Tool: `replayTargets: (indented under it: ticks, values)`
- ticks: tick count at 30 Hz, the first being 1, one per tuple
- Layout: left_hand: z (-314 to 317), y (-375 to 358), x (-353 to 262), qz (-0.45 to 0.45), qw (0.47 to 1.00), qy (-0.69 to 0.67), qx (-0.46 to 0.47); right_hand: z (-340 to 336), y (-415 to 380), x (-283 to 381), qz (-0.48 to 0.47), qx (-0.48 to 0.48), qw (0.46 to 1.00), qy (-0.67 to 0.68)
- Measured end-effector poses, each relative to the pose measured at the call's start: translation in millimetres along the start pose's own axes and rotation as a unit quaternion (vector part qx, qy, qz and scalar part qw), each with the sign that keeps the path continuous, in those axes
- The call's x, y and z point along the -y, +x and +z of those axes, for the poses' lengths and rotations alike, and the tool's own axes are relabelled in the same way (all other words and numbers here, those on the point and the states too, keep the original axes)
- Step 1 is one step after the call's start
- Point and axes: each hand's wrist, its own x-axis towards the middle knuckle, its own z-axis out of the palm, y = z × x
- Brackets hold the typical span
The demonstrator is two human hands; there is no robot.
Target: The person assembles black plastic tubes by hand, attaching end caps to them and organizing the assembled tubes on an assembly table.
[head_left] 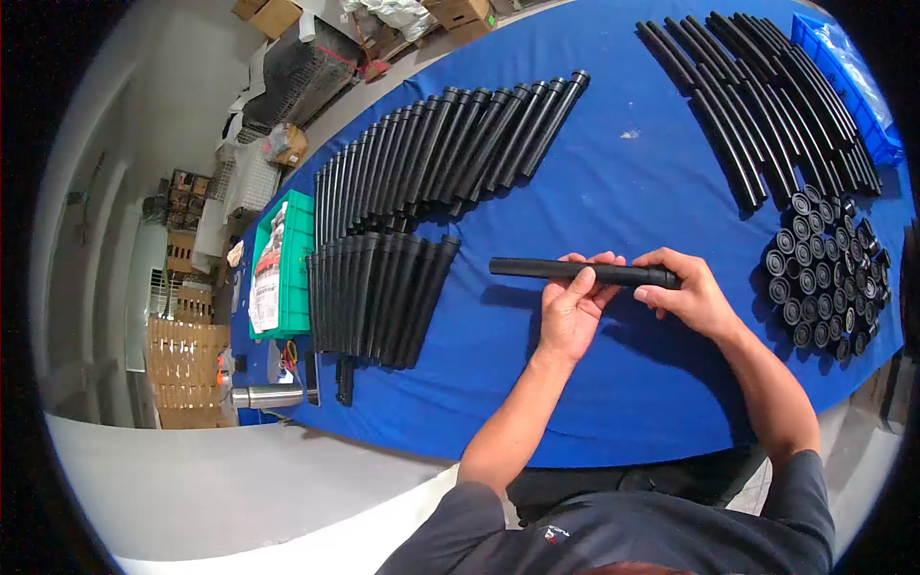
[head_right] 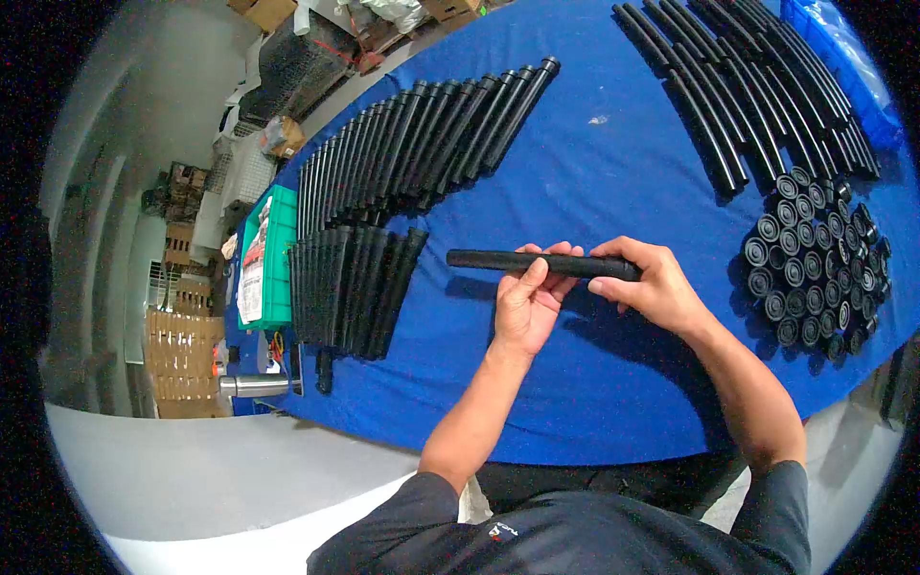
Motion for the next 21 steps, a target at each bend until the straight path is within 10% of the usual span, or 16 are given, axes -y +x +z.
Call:
replayTargets:
  ticks: [1,7,10,17,21]
  values:
    - [-1,0,0,0.002,1.000,-0.005,0.004,-1,-1,5,0.097,0.028,0.991,0.084]
    - [-6,1,0,-0.008,1.000,0.000,-0.001,2,3,-14,-0.112,-0.023,0.991,-0.063]
    - [-3,0,1,-0.002,1.000,0.000,0.017,4,0,-2,0.026,-0.002,0.997,0.073]
    - [10,-1,-8,-0.102,0.972,0.210,0.016,-2,3,-18,0.002,-0.060,0.993,0.106]
    - [13,-17,-3,0.186,0.791,0.581,-0.039,-9,6,-15,0.011,-0.068,0.992,0.103]
